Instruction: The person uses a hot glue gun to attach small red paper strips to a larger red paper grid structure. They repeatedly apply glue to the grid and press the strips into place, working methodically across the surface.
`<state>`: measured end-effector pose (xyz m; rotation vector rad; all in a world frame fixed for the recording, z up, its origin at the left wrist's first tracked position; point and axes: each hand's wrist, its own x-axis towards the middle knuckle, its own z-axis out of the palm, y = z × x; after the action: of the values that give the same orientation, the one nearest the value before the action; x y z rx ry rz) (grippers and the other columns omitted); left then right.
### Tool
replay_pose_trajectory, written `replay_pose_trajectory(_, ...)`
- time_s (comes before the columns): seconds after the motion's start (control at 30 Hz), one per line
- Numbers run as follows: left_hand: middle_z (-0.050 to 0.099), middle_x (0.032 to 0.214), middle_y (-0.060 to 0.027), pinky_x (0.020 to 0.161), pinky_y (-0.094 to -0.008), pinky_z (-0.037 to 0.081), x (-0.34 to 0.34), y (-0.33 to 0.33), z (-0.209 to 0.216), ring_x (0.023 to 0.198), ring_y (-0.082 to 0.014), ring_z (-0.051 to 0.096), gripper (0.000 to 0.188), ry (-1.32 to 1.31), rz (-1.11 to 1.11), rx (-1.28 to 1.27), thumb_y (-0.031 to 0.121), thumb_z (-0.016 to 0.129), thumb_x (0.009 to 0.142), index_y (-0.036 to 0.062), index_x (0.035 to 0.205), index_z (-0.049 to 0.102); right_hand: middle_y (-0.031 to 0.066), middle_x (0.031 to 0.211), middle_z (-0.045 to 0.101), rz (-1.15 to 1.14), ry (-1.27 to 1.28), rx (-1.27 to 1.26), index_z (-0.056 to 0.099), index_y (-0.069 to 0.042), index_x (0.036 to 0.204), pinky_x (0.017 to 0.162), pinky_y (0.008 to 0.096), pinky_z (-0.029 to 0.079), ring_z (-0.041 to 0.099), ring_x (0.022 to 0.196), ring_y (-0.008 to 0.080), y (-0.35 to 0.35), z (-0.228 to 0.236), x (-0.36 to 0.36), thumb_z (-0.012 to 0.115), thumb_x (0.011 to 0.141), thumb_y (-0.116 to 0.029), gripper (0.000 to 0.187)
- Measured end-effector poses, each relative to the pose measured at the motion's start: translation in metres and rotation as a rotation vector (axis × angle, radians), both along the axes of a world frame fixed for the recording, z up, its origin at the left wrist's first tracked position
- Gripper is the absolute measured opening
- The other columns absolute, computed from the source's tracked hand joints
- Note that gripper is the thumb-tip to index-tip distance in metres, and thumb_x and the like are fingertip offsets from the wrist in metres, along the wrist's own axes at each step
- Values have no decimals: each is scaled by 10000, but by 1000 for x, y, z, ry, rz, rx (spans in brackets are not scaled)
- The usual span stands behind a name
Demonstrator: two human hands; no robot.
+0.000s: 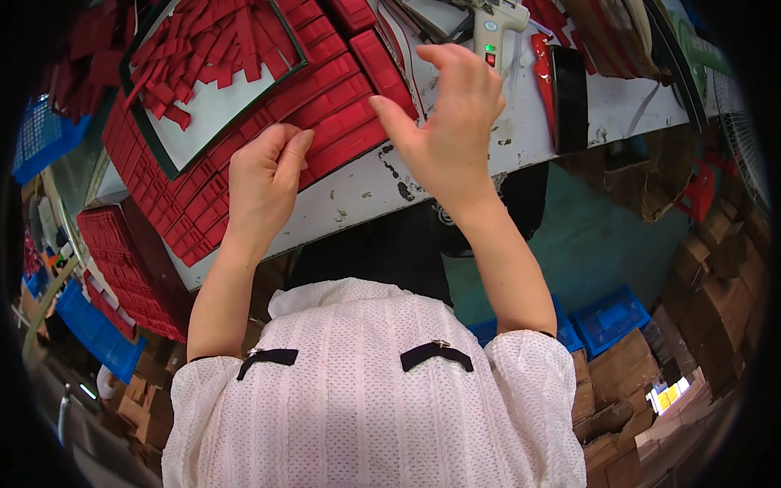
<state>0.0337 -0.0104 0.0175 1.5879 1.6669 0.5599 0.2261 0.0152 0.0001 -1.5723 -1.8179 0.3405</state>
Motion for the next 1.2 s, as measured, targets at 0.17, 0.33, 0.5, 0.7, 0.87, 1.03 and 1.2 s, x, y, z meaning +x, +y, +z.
replay_pose_trajectory(0.17,536,574,-59,510,-256,388,1,0,1,535,-109,493,160,-16,2,10,134,598,851,-8,778,600,87,1128,468,6,-69,-60,496,-83,1122,880,411,297,395,1059,282,3,-1,-9,792,592,-199,618)
replay_pose_trajectory(0.33,530,572,-74,500,-267,385,-6,-12,-1,513,-137,487,119,-61,-6,149,102,628,822,1,766,599,91,1130,474,29,-45,-118,498,-89,1124,887,412,300,401,1070,286,5,4,-11,799,571,-161,634)
replay_pose_trajectory(0.5,551,599,-109,507,-336,432,-6,-7,-2,530,-253,538,149,73,-40,145,122,619,805,18,715,561,91,1135,478,32,-61,-121,508,-89,1117,890,409,305,412,1072,284,6,4,-12,793,579,-152,613)
replay_pose_trajectory(0.7,518,594,-83,465,-316,402,-4,-7,-5,491,-194,507,115,208,-83,183,104,644,795,33,764,559,88,1130,483,38,-99,-126,508,-96,1118,890,406,306,418,1068,281,6,5,-13,788,581,-140,608)
replay_pose_trajectory(0.87,524,712,-61,449,-294,432,-4,-10,-9,526,-189,536,307,446,-314,413,77,629,745,136,1043,589,72,1057,516,101,-128,-36,557,-105,1038,855,390,331,443,1020,269,13,18,-19,769,603,-120,485)
replay_pose_trajectory(1.03,469,741,-36,451,-281,447,1,1,4,579,-173,521,623,601,-589,313,56,572,678,247,1268,511,16,923,577,300,-55,198,621,-97,799,769,326,376,502,939,217,62,42,-55,713,623,-71,200)
replay_pose_trajectory(1.2,460,755,-58,514,-306,455,-10,-1,-4,593,-200,504,578,458,-591,389,38,568,672,153,1237,526,87,932,522,236,-348,221,637,-39,704,870,417,312,440,996,272,84,43,-110,714,604,-214,216)
